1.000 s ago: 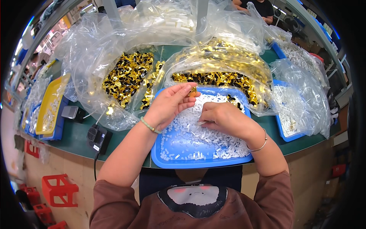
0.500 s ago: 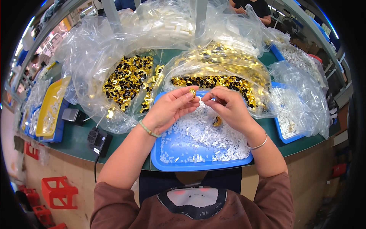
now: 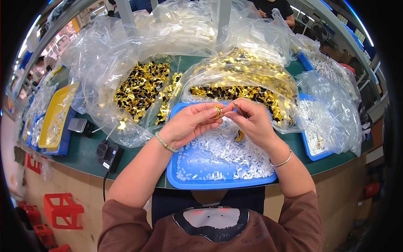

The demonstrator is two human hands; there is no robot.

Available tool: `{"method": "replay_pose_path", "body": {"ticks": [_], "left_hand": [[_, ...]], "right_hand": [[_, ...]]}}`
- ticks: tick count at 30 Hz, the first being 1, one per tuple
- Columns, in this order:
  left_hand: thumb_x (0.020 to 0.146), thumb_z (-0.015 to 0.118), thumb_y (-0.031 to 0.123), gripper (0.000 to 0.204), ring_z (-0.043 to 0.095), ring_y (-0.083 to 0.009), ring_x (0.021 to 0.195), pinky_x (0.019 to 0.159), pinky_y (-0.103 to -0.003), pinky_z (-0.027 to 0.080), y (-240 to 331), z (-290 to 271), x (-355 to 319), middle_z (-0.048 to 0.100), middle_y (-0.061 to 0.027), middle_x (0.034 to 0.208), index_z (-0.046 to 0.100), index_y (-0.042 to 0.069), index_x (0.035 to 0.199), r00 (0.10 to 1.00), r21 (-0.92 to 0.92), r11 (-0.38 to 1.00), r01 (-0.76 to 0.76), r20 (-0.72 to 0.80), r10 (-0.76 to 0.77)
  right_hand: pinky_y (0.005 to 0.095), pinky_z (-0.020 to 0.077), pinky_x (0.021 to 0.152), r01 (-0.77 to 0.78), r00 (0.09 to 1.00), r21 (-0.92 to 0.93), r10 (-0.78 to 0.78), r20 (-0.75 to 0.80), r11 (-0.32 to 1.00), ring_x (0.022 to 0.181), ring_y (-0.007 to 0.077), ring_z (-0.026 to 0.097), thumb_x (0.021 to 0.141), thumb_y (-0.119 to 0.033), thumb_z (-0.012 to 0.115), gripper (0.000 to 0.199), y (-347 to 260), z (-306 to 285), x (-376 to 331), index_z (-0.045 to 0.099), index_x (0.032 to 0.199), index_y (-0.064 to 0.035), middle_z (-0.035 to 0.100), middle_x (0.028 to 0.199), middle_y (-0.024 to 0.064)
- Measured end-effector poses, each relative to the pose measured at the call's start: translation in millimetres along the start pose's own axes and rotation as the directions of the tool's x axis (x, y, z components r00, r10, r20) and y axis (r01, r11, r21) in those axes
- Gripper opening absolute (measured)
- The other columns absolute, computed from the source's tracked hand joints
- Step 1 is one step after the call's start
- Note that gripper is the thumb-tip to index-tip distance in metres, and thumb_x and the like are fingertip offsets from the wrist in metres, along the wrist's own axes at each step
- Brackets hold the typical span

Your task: The person repeatedly picks small gold and black components from a blue tray and assembles them by hand. They insert a small white piece into each gold component and place the assembled units back into the tray. The process is repetitive and performed one at a time.

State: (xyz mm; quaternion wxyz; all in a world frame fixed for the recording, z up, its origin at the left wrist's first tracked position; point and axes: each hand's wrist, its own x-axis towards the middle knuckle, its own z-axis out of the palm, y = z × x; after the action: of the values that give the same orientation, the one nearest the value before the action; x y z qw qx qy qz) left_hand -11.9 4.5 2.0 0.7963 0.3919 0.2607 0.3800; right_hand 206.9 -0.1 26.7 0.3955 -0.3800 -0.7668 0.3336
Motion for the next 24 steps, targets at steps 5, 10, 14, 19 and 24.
{"method": "replay_pose_path", "body": {"ticks": [5, 10, 14, 19, 24], "left_hand": [[0.099, 0.057, 0.012, 0.032, 0.063, -0.0153, 0.109, 0.095, -0.026, 0.054, -0.5, -1.3, 1.0, 0.064, -0.0086, 0.118, 0.055, -0.001, 0.129, 1.0, -0.017, 1.0, -0.018, -0.004, 0.018], [0.098, 0.058, 0.011, 0.03, 0.063, -0.0154, 0.11, 0.096, -0.027, 0.054, 0.1, 0.8, 1.4, 0.064, -0.0081, 0.116, 0.056, 0.0, 0.126, 0.999, -0.015, 0.999, -0.035, 0.001, 0.035], [0.098, 0.059, 0.012, 0.029, 0.064, -0.0127, 0.105, 0.095, -0.026, 0.054, -2.8, -1.4, 2.0, 0.064, -0.0065, 0.114, 0.057, 0.0, 0.124, 0.999, 0.042, 0.998, -0.045, -0.008, 0.046], [0.098, 0.06, 0.014, 0.029, 0.064, -0.0115, 0.103, 0.094, -0.026, 0.054, -1.8, 1.9, 0.8, 0.064, -0.0059, 0.112, 0.057, 0.0, 0.123, 0.999, 0.033, 0.999, -0.032, 0.006, 0.032], [0.098, 0.06, 0.014, 0.028, 0.064, -0.0129, 0.104, 0.094, -0.025, 0.054, -2.0, 2.3, 1.3, 0.064, -0.0066, 0.112, 0.057, 0.0, 0.122, 0.999, 0.047, 0.998, -0.035, 0.01, 0.034]], "right_hand": [[0.0219, 0.0409, 0.06, 0.038, 0.998, 0.002, -0.038, -0.045, 0.999, 0.067, 0.0063, 0.051, 0.086, -0.004, 0.07, 0.011, 0.0, -0.6, 0.8, 0.071, 0.097, -0.0026, 0.064, 0.085, 0.0014], [0.0193, 0.0365, 0.056, 0.016, 0.997, 0.003, -0.016, -0.074, 1.0, 0.064, 0.0024, 0.046, 0.085, -0.003, 0.072, 0.011, -1.3, -1.6, 0.2, 0.071, 0.096, -0.0025, 0.064, 0.084, -0.0026], [0.018, 0.0338, 0.053, -0.016, 0.987, 0.124, 0.035, -0.157, 0.992, 0.061, 0.0001, 0.042, 0.083, -0.004, 0.074, 0.012, -0.8, 6.2, -1.4, 0.072, 0.095, -0.0032, 0.064, 0.08, -0.006], [0.018, 0.0377, 0.057, -0.03, 0.989, 0.125, 0.048, -0.139, 0.992, 0.065, 0.0002, 0.048, 0.081, -0.001, 0.076, 0.011, -3.3, 1.9, -2.6, 0.073, 0.09, -0.0054, 0.069, 0.084, -0.0037], [0.0191, 0.033, 0.052, 0.084, 0.978, 0.086, -0.065, -0.199, 0.993, 0.059, 0.0006, 0.041, 0.081, -0.001, 0.074, 0.012, 0.3, 3.4, -3.3, 0.074, 0.093, -0.0053, 0.068, 0.082, -0.0038]]}}
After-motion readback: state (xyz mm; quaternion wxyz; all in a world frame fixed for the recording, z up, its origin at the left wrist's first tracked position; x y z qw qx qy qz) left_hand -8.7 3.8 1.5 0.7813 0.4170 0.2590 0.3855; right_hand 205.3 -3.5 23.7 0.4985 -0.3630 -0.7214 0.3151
